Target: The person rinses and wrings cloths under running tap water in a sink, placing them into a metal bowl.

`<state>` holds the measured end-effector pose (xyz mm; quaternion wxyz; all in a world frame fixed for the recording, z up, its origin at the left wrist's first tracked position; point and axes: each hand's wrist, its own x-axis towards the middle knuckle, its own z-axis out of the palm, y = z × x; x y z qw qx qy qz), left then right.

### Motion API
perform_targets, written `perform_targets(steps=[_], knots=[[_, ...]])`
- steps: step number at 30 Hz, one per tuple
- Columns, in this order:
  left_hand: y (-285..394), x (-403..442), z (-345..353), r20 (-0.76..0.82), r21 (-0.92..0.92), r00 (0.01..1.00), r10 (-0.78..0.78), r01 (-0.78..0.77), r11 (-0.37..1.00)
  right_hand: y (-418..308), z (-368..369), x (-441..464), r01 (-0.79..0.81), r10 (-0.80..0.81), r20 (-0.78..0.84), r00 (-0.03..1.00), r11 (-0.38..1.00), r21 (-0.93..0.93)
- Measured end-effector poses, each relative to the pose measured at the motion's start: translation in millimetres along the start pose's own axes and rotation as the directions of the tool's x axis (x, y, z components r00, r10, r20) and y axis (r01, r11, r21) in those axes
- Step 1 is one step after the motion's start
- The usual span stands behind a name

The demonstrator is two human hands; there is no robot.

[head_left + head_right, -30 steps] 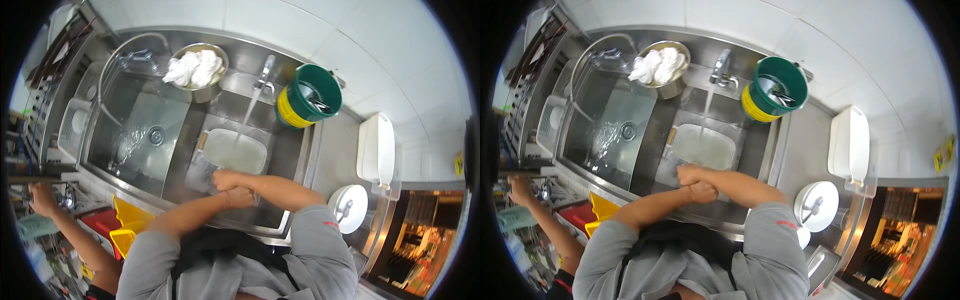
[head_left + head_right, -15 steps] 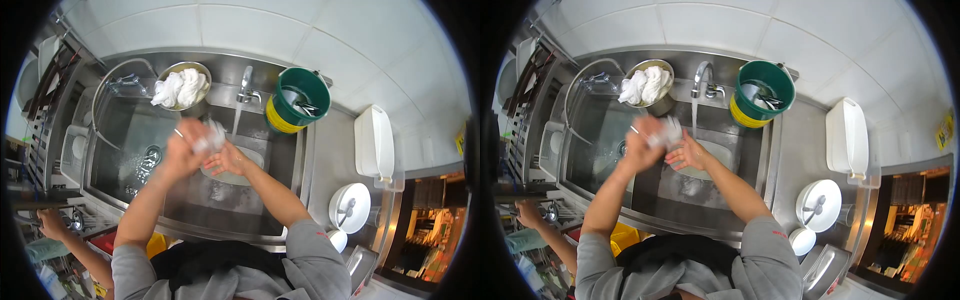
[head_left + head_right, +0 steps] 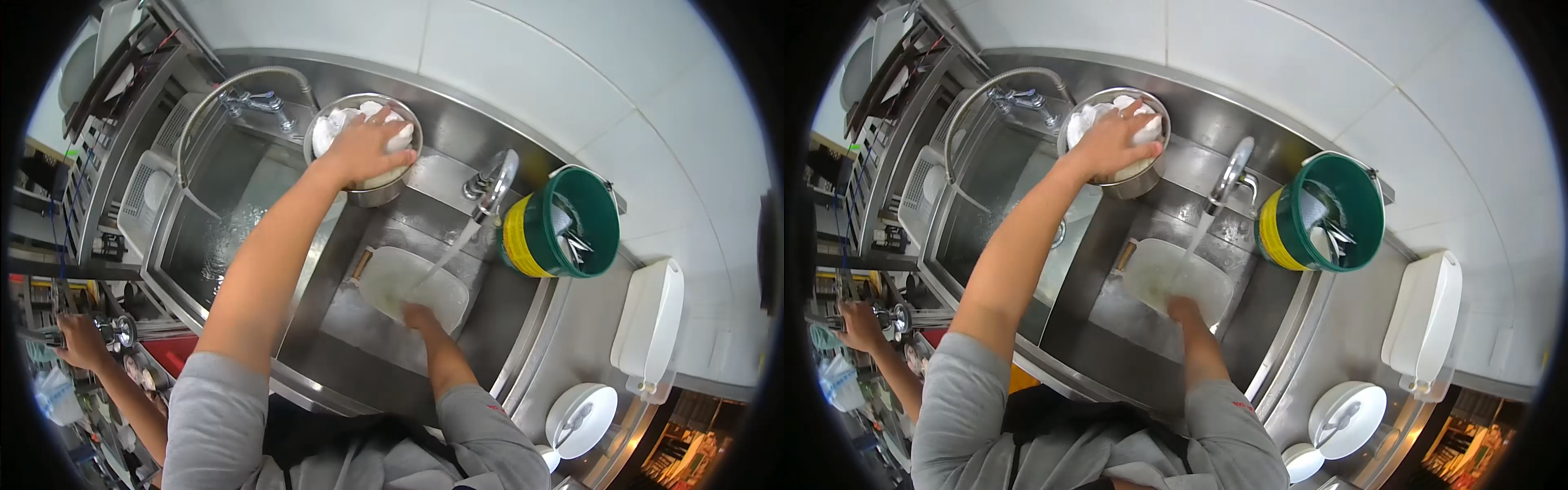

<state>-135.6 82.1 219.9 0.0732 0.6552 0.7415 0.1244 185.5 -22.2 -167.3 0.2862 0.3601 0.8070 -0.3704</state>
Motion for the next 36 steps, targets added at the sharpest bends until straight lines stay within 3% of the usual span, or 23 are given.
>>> perform_targets(steps=[3,6,8,9,11,13,14,16,17,18,19,20,22,23,25,26,29,30,33,34,36], knots=[[2.2,2.0,-18.2,0.077,-0.086,0.994,-0.081,0.087,0.992,12.9,-4.6,6.8,0.056,-0.052,0.044,0.998,0.995,-0.086],[5.4,-4.2,-8.2,-0.062,0.109,0.998,-0.011,0.018,0.994,8.3,-40.4,-6.9,0.172,-0.174,-0.026,0.984,0.983,-0.058],[6.8,-15.5,1.1,-0.219,0.157,0.971,0.098,-0.064,0.985,17.8,-58.7,-13.7,0.221,-0.203,-0.181,0.962,0.972,0.085],[10.5,-24.9,-2.6,-0.323,0.143,0.934,0.154,-0.113,0.983,-23.5,-104.6,-75.9,0.136,-0.022,-0.286,0.958,0.913,0.384],[25.0,-43.4,-13.6,-0.476,0.117,0.869,0.135,-0.090,0.989,-32.8,-120.9,-98.2,0.125,0.127,-0.356,0.926,0.786,0.605],[31.5,-58.7,-17.9,-0.595,0.044,0.800,0.076,-0.062,0.997,-56.9,-151.7,-143.0,0.209,0.029,-0.451,0.892,0.858,0.469],[33.2,-64.4,-16.8,-0.723,0.071,0.673,0.158,-0.155,0.985,-68.9,-168.2,-165.5,0.250,-0.027,-0.494,0.869,0.886,0.390],[53.5,-101.1,-6.4,-0.763,-0.038,0.632,0.133,-0.250,0.968,-90.9,-190.5,-199.5,0.273,-0.030,-0.562,0.827,0.894,0.355],[64.7,-122.1,16.7,-0.713,-0.134,0.690,0.121,-0.303,0.944,-98.0,-197.0,-209.2,0.285,-0.033,-0.594,0.804,0.898,0.335],[70.6,-136.8,53.1,-0.554,-0.443,0.831,0.054,-0.349,0.826,-101.2,-200.6,-212.5,0.345,-0.034,-0.610,0.792,0.849,0.401],[96.0,-156.4,64.6,-0.389,-0.514,0.920,0.043,-0.256,0.819,-103.7,-206.0,-212.7,0.406,-0.036,-0.627,0.778,0.791,0.459],[117.2,-169.7,99.8,-0.380,-0.471,0.924,-0.045,-0.152,0.869,-106.0,-209.3,-213.4,0.468,-0.040,-0.648,0.760,0.726,0.504],[117.8,-178.1,138.3,-0.072,-0.684,0.997,-0.037,-0.022,0.729,-111.5,-209.5,-218.4,0.573,-0.023,-0.637,0.771,0.462,0.677],[117.8,-173.2,143.7,-0.020,-0.792,0.990,-0.143,0.071,0.606,-115.0,-209.9,-219.5,0.606,-0.020,-0.632,0.775,0.309,0.733],[118.3,-162.0,150.5,0.133,-0.929,0.939,-0.316,0.229,0.290,-112.3,-196.1,-205.8,0.581,0.229,-0.618,0.752,0.213,0.786],[127.9,-154.1,135.4,0.224,-0.966,0.886,-0.405,0.258,0.031,-109.2,-187.2,-194.8,0.574,0.345,-0.589,0.730,0.158,0.804],[132.5,-139.4,120.7,0.146,-0.935,0.883,-0.445,0.270,0.229,-97.7,-168.7,-155.7,0.492,0.443,-0.435,0.784,-0.017,0.870],[128.9,-140.4,103.7,0.064,-0.764,0.917,-0.393,0.298,0.572,-79.5,-163.0,-135.1,0.432,0.439,-0.599,0.669,0.426,0.795],[100.8,-140.2,89.9,0.005,-0.328,0.992,-0.125,0.120,0.937,-72.7,-182.4,-147.3,0.515,0.275,-0.927,0.257,0.772,0.372],[94.1,-142.1,90.3,-0.016,-0.275,0.992,-0.122,0.112,0.955,-78.2,-196.3,-162.4,0.588,0.319,-0.744,0.587,0.464,0.663],[86.9,-142.4,92.0,0.004,-0.532,0.986,-0.167,0.143,0.835,-75.3,-199.6,-154.1,0.627,0.179,-0.759,0.627,0.463,0.627]])
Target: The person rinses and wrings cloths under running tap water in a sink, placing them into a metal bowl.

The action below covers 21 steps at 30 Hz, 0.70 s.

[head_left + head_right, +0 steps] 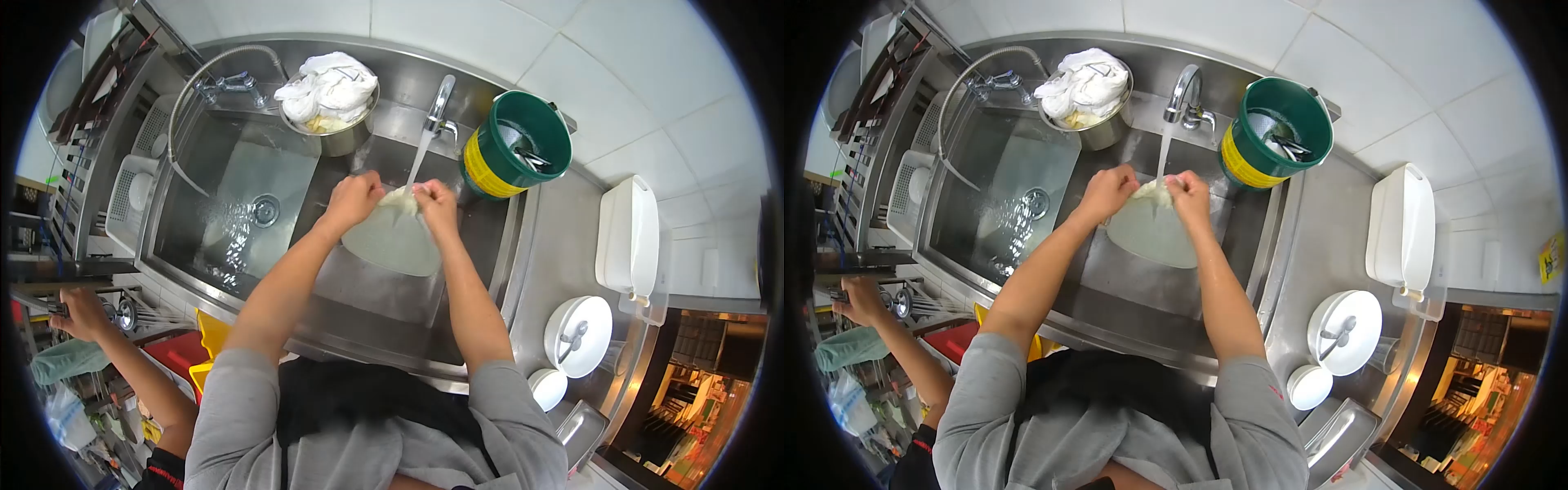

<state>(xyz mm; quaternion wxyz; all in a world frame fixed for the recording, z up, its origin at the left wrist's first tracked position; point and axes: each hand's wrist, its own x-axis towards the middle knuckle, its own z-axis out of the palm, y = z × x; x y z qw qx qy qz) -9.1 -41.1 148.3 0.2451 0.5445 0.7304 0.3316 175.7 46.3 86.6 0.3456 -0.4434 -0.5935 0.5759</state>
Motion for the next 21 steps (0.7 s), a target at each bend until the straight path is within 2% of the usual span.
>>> perform_targets(steps=[1,2,4,5,6,7,9,10,13,14,17,19,21], knots=[[-2.5,3.1,1.3,0.001,-0.143,1.000,-0.022,0.022,0.990,0.9,-0.3,4.8,0.028,-0.028,0.068,0.997,1.000,0.005],[-3.8,7.6,6.2,-0.003,-0.391,0.999,-0.052,0.047,0.919,0.3,-1.2,5.8,0.157,-0.134,0.122,0.983,0.966,-0.204],[10.4,8.4,12.8,-0.042,-0.574,0.991,-0.125,0.079,0.815,11.5,0.3,18.6,0.119,-0.114,0.034,0.993,0.934,-0.336],[21.8,8.5,15.1,-0.052,-0.656,0.985,-0.163,0.090,0.749,-7.3,4.5,19.8,0.092,-0.106,-0.013,0.994,0.913,-0.397],[26.1,8.7,19.4,0.024,-0.653,0.975,-0.221,0.183,0.735,-27.8,3.0,23.8,-0.300,0.307,-0.042,0.951,0.946,0.125],[30.8,8.4,25.9,0.048,-0.608,0.973,-0.227,0.209,0.766,-31.5,2.2,30.7,-0.292,0.347,-0.124,0.930,0.899,0.327],[36.7,12.6,42.2,0.078,-0.515,0.967,-0.244,0.248,0.820,-42.0,2.9,52.5,-0.188,0.449,-0.236,0.862,0.715,0.674],[27.9,16.5,57.1,0.070,-0.507,0.979,-0.190,0.199,0.839,-42.3,-0.1,66.2,-0.167,0.486,-0.164,0.858,0.567,0.806],[35.1,12.7,62.7,0.077,-0.456,0.985,-0.153,0.171,0.873,-34.9,6.9,85.5,-0.037,0.544,-0.226,0.808,0.430,0.902],[43.7,8.3,54.9,0.080,-0.423,0.984,-0.156,0.176,0.889,-53.0,12.2,76.2,0.000,0.538,-0.293,0.791,0.478,0.879],[26.6,7.9,57.2,0.084,-0.499,0.991,-0.102,0.130,0.857,-74.1,12.2,64.8,0.015,0.267,-0.277,0.923,0.694,0.720],[23.9,3.9,53.6,0.080,-0.592,0.994,-0.080,0.112,0.798,-69.6,-3.1,64.2,-0.054,0.170,-0.175,0.970,0.850,0.523],[31.5,4.9,43.6,0.059,-0.699,0.997,-0.057,0.082,0.710,-57.6,-13.3,54.7,-0.111,0.152,-0.092,0.984,0.930,0.351]])
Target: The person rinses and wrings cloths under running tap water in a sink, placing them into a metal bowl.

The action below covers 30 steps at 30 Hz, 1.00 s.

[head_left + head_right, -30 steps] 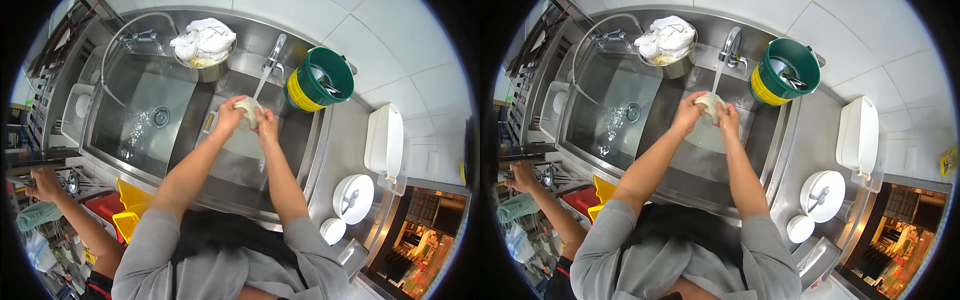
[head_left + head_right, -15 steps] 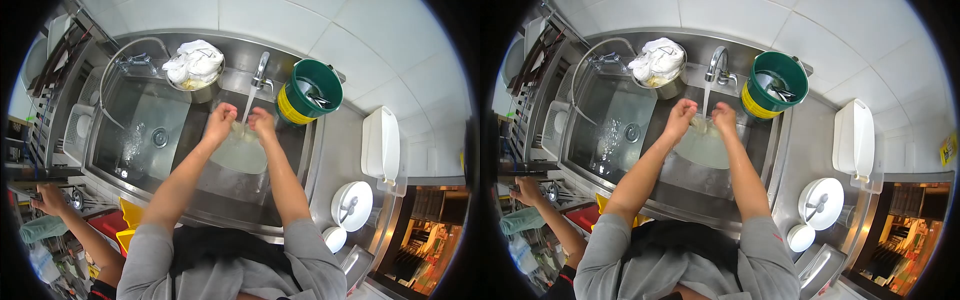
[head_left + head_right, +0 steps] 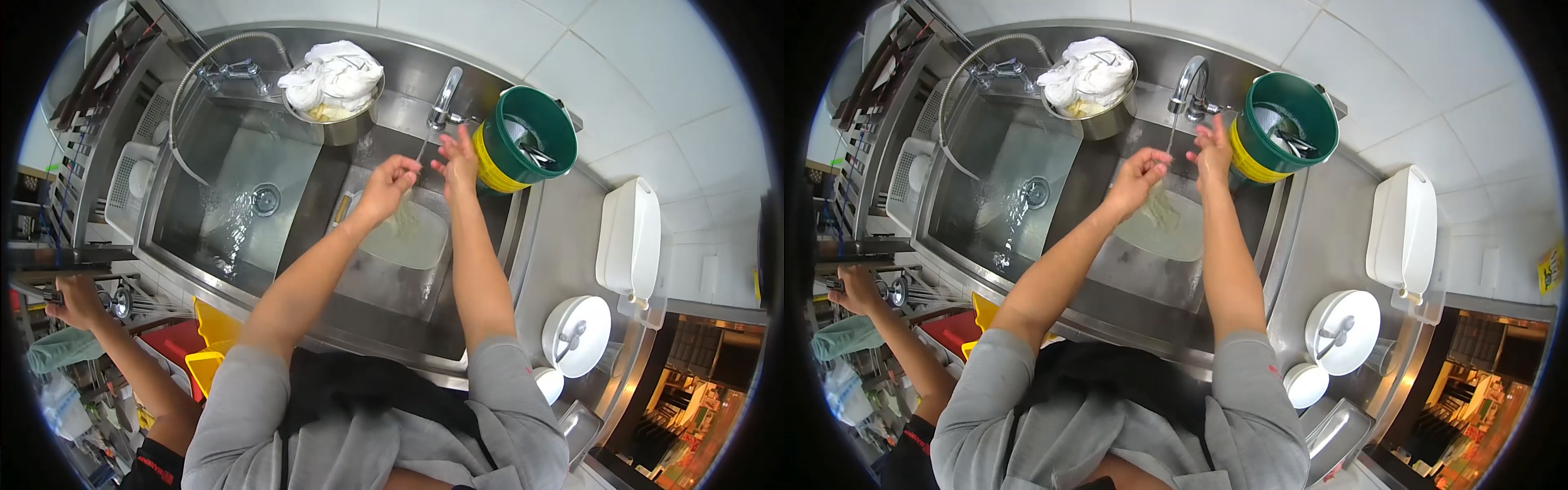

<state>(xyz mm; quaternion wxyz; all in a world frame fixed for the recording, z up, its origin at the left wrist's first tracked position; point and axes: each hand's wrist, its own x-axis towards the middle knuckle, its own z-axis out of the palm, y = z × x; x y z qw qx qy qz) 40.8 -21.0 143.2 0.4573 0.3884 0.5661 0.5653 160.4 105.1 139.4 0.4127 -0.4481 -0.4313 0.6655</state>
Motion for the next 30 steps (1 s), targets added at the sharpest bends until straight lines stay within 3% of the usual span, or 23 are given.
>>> perform_targets(steps=[2,3,6,7,10,13,15,17,19,20,21,22,23,24,25,27,28,29,30], knots=[[15.4,3.5,1.3,-0.019,-0.171,0.999,0.039,-0.042,0.984,14.0,-7.4,-25.5,-0.162,0.137,0.329,0.934,0.986,0.049],[22.2,4.4,-2.8,-0.066,-0.136,0.991,0.116,-0.124,0.983,31.0,-9.2,-41.3,-0.223,0.235,0.417,0.878,0.972,-0.078],[39.0,-1.1,-34.0,-0.069,0.001,0.993,0.093,-0.093,0.996,54.5,-31.6,-51.1,-0.151,0.410,0.463,0.786,0.854,-0.498],[34.5,-3.3,-42.1,-0.082,0.172,0.994,0.076,-0.061,0.983,62.9,-27.8,-52.0,-0.093,0.219,0.374,0.901,0.940,-0.328],[-39.0,-6.3,-69.7,0.068,0.390,0.994,0.088,-0.107,0.915,44.4,2.2,-75.0,-0.194,0.185,0.200,0.962,0.981,0.027],[-53.8,-36.5,-41.9,0.033,0.593,0.992,0.124,-0.119,0.796,58.4,23.4,-88.1,-0.162,0.161,0.214,0.963,0.987,-0.012],[-38.1,-41.4,-23.5,-0.123,0.562,0.991,0.052,0.026,0.827,51.4,27.8,-102.7,-0.135,0.126,0.111,0.986,0.988,0.080],[-42.3,-41.9,-9.7,-0.241,0.317,0.970,0.007,0.072,0.946,58.9,26.0,-109.3,-0.063,0.064,-0.005,0.998,0.993,0.101],[-39.9,-43.3,5.8,-0.274,-0.001,0.958,-0.088,0.091,0.996,69.2,23.1,-108.9,-0.209,0.243,-0.103,0.965,0.942,0.263],[-39.2,-45.0,11.8,-0.233,0.005,0.969,-0.079,0.082,0.997,67.8,24.0,-109.2,-0.266,0.332,-0.140,0.933,0.898,0.350],[-39.2,-48.8,16.9,-0.190,0.012,0.979,-0.073,0.076,0.997,63.8,18.2,-109.8,-0.379,0.414,0.075,0.907,0.730,0.568],[-39.5,-53.7,19.3,-0.143,0.021,0.987,-0.071,0.075,0.997,61.7,19.0,-107.8,-0.354,0.406,0.042,0.913,0.738,0.574],[-37.8,-56.9,18.5,-0.128,0.282,0.986,0.109,-0.069,0.957,60.0,20.4,-105.3,-0.328,0.398,0.008,0.917,0.745,0.580],[-40.4,-59.1,22.9,-0.240,0.289,0.961,0.136,-0.063,0.955,58.8,21.6,-103.1,-0.301,0.390,-0.028,0.920,0.753,0.585],[-38.2,-60.6,30.7,-0.347,0.295,0.924,0.162,-0.056,0.954,61.0,23.6,-98.5,-0.157,0.265,-0.178,0.948,0.873,0.462],[-33.1,-56.6,28.8,-0.402,-0.200,0.899,-0.171,0.096,0.975,64.8,18.7,-98.9,-0.008,0.009,-0.122,0.993,1.000,0.005],[-4.7,-55.0,18.3,-0.185,-0.633,0.868,-0.462,0.254,0.731,65.8,17.0,-103.1,0.089,-0.103,-0.051,0.993,0.971,-0.222],[11.3,-53.1,12.0,0.142,-0.880,0.786,-0.601,0.378,0.287,67.4,19.3,-110.1,0.233,-0.247,-0.019,0.969,0.935,-0.268],[7.6,-49.8,10.6,0.087,-0.875,0.787,-0.611,0.354,0.331,71.7,25.4,-119.2,0.371,-0.384,0.019,0.923,0.876,-0.308]])
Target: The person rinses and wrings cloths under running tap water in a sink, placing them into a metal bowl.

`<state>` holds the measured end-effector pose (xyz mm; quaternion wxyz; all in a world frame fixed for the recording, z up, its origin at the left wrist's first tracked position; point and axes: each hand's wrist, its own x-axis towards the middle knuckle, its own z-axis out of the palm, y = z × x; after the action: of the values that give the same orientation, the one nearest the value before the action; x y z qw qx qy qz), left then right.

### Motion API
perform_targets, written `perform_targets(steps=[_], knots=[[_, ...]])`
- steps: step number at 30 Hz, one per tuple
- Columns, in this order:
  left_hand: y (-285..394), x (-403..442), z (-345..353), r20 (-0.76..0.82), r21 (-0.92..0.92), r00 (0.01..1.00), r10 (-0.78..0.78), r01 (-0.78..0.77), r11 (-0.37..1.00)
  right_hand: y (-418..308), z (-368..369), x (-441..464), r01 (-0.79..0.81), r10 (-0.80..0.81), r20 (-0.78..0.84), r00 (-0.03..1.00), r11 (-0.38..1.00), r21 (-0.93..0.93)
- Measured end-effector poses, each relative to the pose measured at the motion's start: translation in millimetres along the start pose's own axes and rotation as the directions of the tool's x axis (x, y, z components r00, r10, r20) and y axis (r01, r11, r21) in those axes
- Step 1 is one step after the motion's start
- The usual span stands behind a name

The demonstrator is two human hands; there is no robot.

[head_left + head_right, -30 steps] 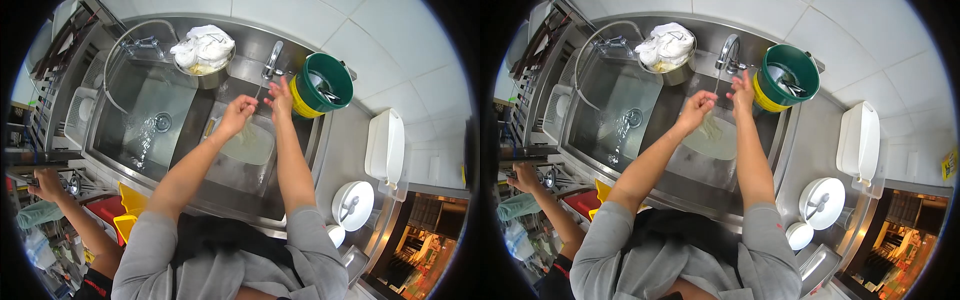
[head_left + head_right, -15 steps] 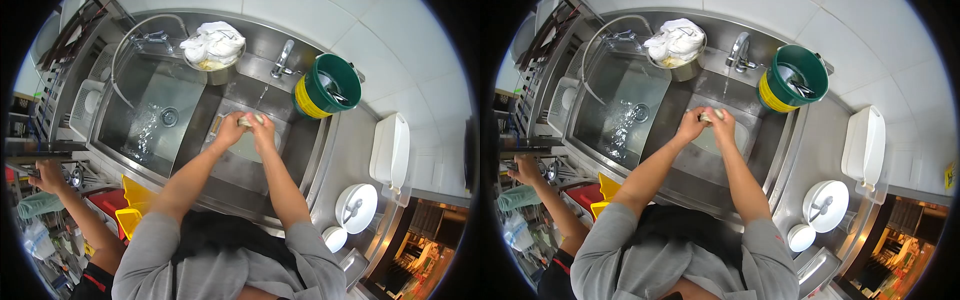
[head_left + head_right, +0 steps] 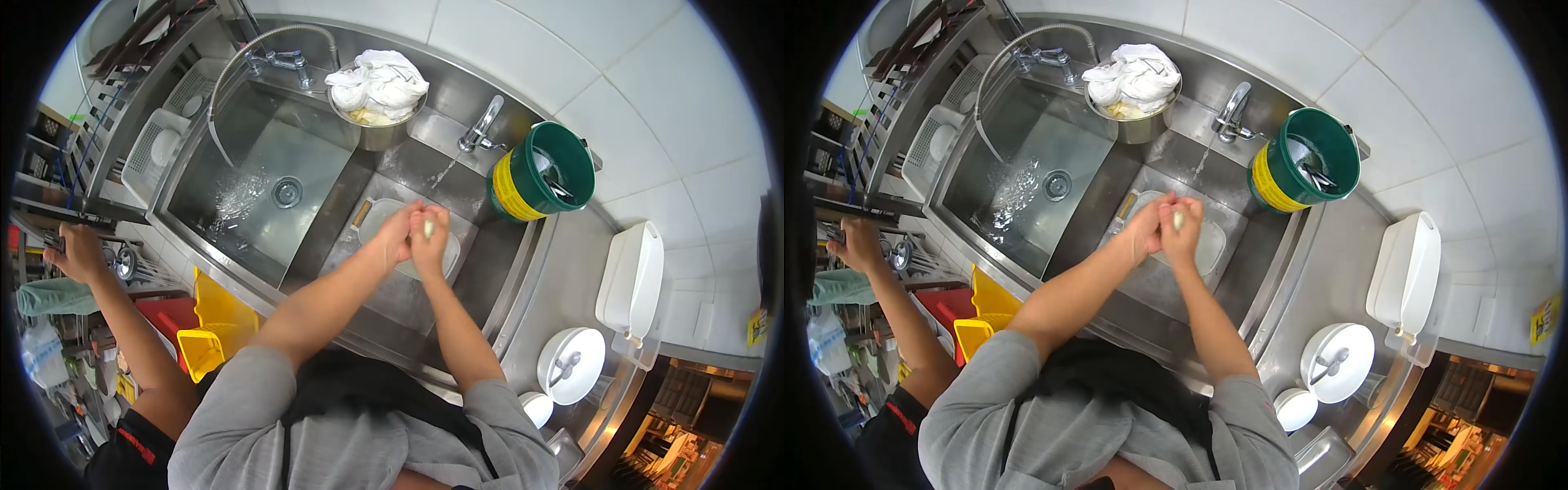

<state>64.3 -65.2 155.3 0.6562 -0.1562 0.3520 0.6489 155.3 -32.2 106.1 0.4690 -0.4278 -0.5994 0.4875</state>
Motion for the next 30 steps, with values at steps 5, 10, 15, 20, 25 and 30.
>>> perform_targets(steps=[5,10,15,20,25,30], knots=[[-9.7,7.3,5.0,-0.141,0.056,0.926,0.351,-0.346,0.936,-16.7,25.9,-25.2,-0.239,0.310,-0.106,0.945,0.875,0.421],[-23.1,-7.9,-3.0,0.317,0.553,0.746,0.586,-0.647,0.525,-19.5,5.2,-14.9,-0.736,0.679,0.411,0.607,0.287,0.613],[-39.7,-45.9,-12.6,0.869,0.489,0.356,0.344,-0.727,-0.482,-8.8,-29.6,18.3,-0.999,0.225,0.974,0.038,0.005,0.038],[-58.8,-60.9,-30.1,0.901,0.087,0.230,-0.369,-0.927,-0.365,9.6,-23.9,2.8,-0.445,0.498,0.796,-0.343,0.661,-0.605],[-86.9,-68.8,-45.3,0.477,0.082,0.420,-0.773,-0.896,-0.436,17.3,-6.5,-48.6,0.251,0.592,0.794,-0.139,0.796,-0.551],[-2.5,-38.0,-37.5,0.898,0.361,0.430,-0.094,-0.841,-0.403,82.6,-4.7,-7.6,0.114,0.364,0.741,0.564,0.855,-0.506]])
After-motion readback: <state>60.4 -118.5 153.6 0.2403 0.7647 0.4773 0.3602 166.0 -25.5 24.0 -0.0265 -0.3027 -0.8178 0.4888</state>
